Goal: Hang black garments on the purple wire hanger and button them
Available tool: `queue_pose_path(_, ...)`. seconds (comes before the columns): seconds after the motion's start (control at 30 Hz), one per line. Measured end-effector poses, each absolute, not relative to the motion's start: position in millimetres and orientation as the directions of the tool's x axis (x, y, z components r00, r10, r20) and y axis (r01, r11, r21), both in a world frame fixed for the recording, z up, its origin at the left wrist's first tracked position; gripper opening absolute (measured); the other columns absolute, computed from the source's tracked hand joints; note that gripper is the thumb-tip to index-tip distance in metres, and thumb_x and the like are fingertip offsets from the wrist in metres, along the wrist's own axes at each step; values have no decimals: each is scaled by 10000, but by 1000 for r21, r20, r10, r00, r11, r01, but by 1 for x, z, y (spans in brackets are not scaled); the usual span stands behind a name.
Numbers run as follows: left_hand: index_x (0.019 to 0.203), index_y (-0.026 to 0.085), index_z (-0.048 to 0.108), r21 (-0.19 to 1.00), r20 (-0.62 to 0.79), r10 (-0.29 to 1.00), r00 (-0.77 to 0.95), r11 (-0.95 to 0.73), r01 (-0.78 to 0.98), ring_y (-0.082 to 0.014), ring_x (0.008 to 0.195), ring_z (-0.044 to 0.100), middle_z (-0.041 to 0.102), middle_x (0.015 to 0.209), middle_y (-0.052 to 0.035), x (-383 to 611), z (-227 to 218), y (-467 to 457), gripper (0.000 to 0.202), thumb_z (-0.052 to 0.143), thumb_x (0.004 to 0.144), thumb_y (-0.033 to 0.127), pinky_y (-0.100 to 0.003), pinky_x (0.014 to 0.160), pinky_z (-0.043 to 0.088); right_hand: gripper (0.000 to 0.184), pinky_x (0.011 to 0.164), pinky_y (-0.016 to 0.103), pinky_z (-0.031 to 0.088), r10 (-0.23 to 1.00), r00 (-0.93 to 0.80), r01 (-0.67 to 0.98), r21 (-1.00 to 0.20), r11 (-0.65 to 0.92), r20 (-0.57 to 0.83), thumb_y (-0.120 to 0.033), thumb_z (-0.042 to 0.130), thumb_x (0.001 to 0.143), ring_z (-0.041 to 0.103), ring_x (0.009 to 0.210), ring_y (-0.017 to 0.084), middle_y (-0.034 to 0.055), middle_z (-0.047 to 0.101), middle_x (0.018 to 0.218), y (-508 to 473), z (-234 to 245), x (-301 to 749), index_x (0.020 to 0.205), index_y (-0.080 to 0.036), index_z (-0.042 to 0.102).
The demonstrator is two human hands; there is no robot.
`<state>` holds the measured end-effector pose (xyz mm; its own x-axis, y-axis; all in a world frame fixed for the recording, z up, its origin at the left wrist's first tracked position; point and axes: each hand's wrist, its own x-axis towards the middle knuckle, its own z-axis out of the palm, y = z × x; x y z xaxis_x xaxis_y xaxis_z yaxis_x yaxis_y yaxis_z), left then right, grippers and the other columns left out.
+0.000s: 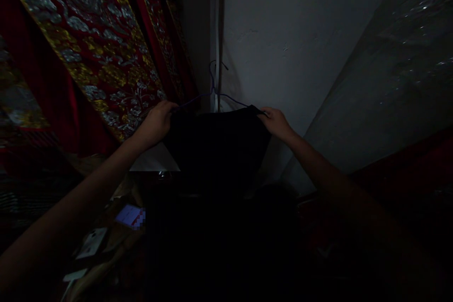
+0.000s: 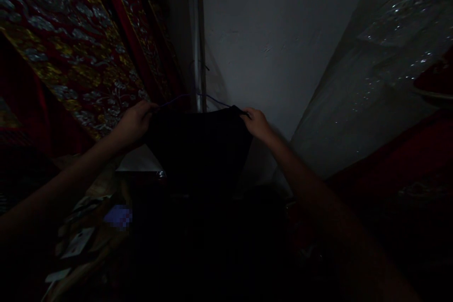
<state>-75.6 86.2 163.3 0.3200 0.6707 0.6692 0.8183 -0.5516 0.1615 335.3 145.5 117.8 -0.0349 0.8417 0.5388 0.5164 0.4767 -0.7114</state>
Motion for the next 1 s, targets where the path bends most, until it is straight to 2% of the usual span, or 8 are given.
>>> queue_pose_path(0.03, 1141, 151, 641, 155, 685, 662, 304, -540, 827, -264, 1107, 585, 630, 1167, -128, -77, 164, 88, 335, 410, 900, 177, -433, 1033, 460, 306, 923, 461, 534, 880, -88, 474, -758, 449, 466, -374, 654, 796, 691, 948, 277, 100, 752, 977, 146, 122, 339, 1002, -161, 730)
queue_pose_path(0.1, 1126, 164, 634, 184, 704, 665, 251, -511, 839, -262, 1128, 563, 618, 1163, -119, -82, 163, 91, 305, 414, 924, 225, -433, 1049, 445, 308, 857, 423, 565, 931, -201, 365, -859, 359, 304, -417, 727, 747, 707, 849, 252, 80, 764, 887, 140, 133, 345, 926, -167, 755)
queue_pose_path(0.2, 1199, 192, 589, 286, 671, 719, 181, -476, 832, -250, 1059, 593, 653, 1108, -86, -85, 159, 92, 322, 416, 951, 300, -407, 1002, 468, 330, 843, 376, 584, 930, -357, 239, -954, 179, 85, -413, 807, 710, 727, 848, 233, 88, 783, 932, 121, 152, 356, 947, -185, 777)
queue_pose_path(0.33, 1325, 191, 528, 327, 657, 747, 101, -403, 855, -264, 1031, 635, 673, 1153, -104, -78, 156, 89, 407, 441, 952, 330, -401, 960, 481, 338, 788, 297, 601, 886, -458, 202, -979, 26, -71, -376, 837, 711, 741, 810, 194, 93, 788, 974, 106, 171, 373, 968, -166, 778)
queue_pose_path(0.57, 1183, 114, 650, 315, 637, 771, 25, -290, 904, -307, 1015, 658, 707, 1128, -163, -76, 167, 97, 441, 450, 957, 436, -409, 933, 493, 256, 668, 217, 584, 839, -520, 138, -985, -105, -163, -303, 826, 726, 726, 667, 136, 52, 780, 838, 112, 170, 377, 900, -131, 751)
queue_pose_path(0.77, 1123, 138, 663, 313, 671, 741, 2, -286, 906, -288, 983, 662, 718, 1080, -145, -71, 172, 101, 380, 470, 950, 416, -369, 885, 497, 167, 600, 306, 572, 915, -375, 86, -989, -122, -146, -268, 764, 734, 692, 581, 184, 95, 770, 779, 115, 156, 368, 832, -132, 763)
queue_pose_path(0.9, 1110, 172, 653, 230, 663, 748, 31, -243, 942, -287, 899, 675, 725, 964, -120, -67, 178, 95, 321, 447, 960, 366, -357, 803, 492, 159, 521, 271, 534, 907, -383, 144, -981, -129, -175, -277, 781, 703, 647, 521, 159, 76, 742, 689, 120, 157, 368, 755, -132, 741)
queue_pose_path(1.0, 1104, 205, 644, 145, 663, 746, 61, -207, 968, -284, 842, 684, 715, 870, -92, -68, 184, 89, 280, 432, 958, 315, -343, 744, 475, 231, 463, 244, 488, 885, -406, 230, -963, -142, -228, -327, 815, 687, 596, 468, 132, 55, 700, 608, 125, 161, 366, 712, -118, 722)
